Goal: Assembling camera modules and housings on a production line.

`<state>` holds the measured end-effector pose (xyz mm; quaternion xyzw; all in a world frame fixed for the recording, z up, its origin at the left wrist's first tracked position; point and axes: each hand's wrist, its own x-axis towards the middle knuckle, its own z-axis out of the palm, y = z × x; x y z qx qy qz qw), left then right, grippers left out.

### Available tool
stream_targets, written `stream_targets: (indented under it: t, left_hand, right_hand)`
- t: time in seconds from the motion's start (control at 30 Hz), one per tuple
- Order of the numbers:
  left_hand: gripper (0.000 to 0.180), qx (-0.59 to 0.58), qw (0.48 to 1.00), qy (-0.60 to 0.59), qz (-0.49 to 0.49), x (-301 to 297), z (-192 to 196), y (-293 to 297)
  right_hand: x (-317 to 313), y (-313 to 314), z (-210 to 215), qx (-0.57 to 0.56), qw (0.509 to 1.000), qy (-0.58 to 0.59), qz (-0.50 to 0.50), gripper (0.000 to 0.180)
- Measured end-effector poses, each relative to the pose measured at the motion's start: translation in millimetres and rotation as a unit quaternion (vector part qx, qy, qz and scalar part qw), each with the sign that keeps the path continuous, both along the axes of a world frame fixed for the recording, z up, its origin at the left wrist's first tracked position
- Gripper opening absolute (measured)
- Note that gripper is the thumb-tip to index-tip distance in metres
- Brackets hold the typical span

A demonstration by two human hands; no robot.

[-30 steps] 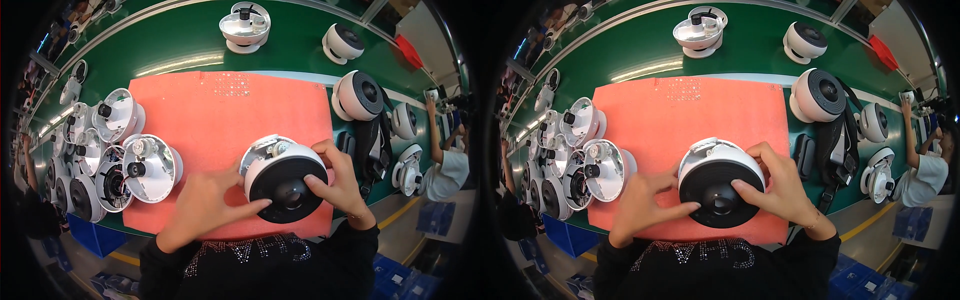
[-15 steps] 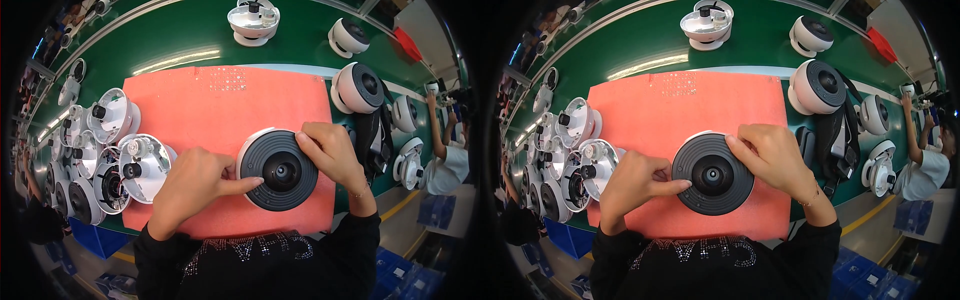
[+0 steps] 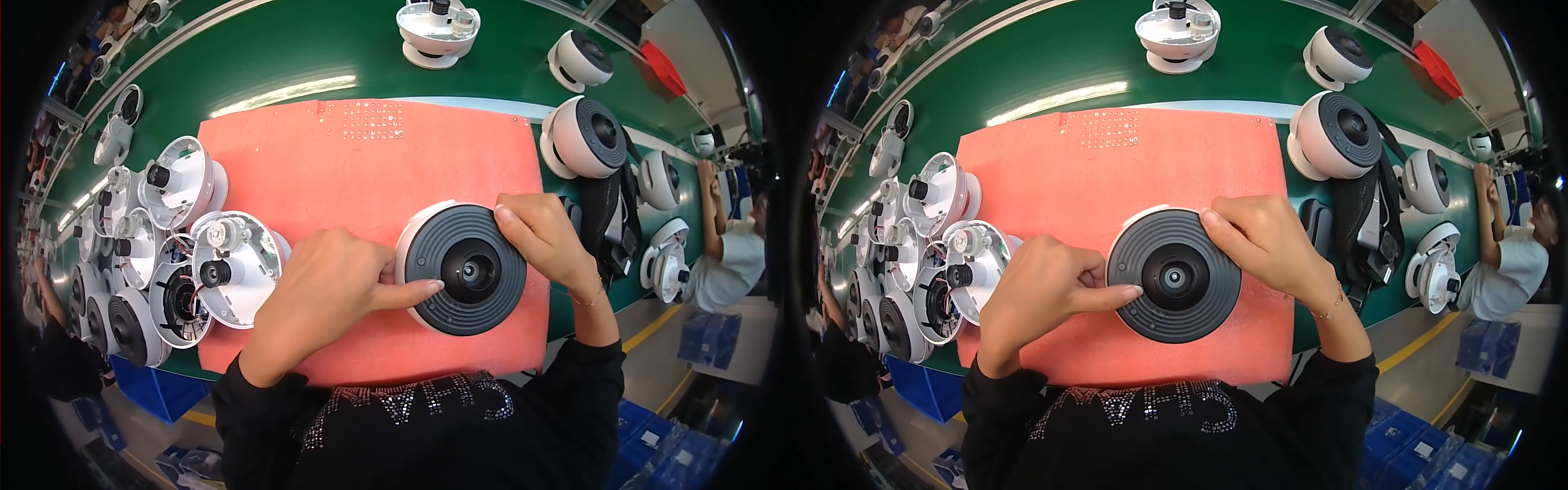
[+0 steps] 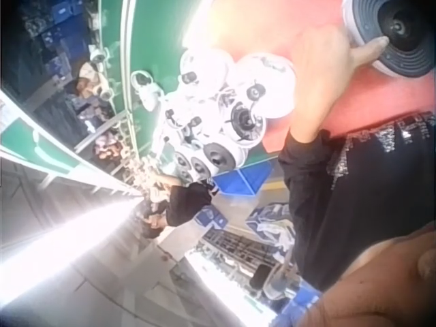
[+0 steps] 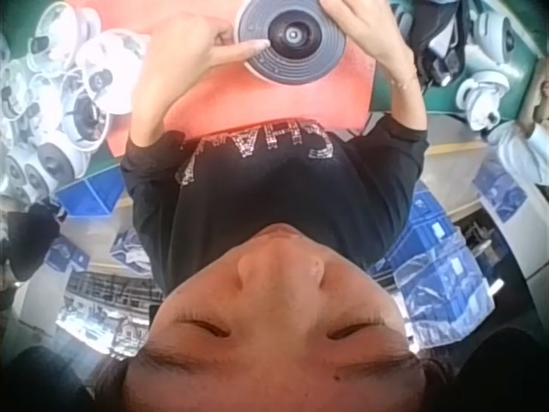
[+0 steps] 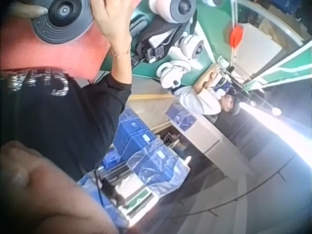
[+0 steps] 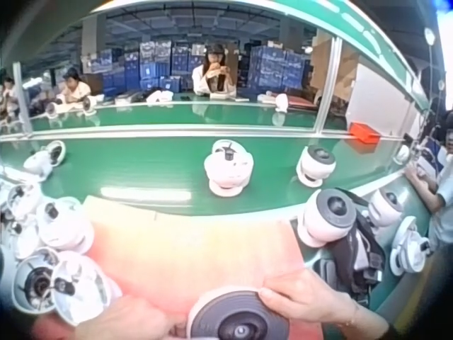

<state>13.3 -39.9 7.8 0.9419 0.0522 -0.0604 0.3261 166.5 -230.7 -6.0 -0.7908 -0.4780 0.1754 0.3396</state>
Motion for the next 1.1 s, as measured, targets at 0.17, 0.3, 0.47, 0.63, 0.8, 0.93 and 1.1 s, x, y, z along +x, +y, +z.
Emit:
stream_targets:
  t: [0.17,0.3,0.47,0.63,0.8,0.93,1.1]
  left_hand:
    - [0.045,0.047,0.998,-0.003,-0.045,4.2,-1.5,6.3]
    - [0.044,0.036,0.998,-0.006,-0.053,5.3,-1.6,7.7]
    - [0.044,0.046,0.997,-0.014,-0.053,4.0,-1.7,7.8]
    - [0.041,0.060,0.997,-0.010,-0.044,3.2,-0.1,7.6]
    - [0.042,0.070,0.997,0.012,-0.039,2.2,1.9,5.6]
    - [0.044,0.058,0.998,0.023,-0.029,0.8,4.0,6.7]
    - [0.043,0.096,0.992,0.077,-0.026,5.0,2.5,1.9]
  right_hand:
    - [-6.4,-7.0,4.5,-0.043,0.995,-0.085,0.017,0.027]
    - [-19.3,-4.2,13.9,0.108,0.950,-0.294,-0.012,0.048]
    - [-37.1,-4.0,28.0,0.054,0.970,-0.176,0.158,0.039]
    - [-39.2,-3.6,42.0,-0.002,0.950,-0.110,0.292,0.056]
    - [-36.9,-0.4,25.9,0.063,0.964,-0.188,0.176,0.049]
    - [-24.8,-9.1,30.0,0.057,0.956,-0.158,0.241,0.048]
    - [-26.8,-13.2,2.8,0.077,0.997,0.029,-0.003,0.054]
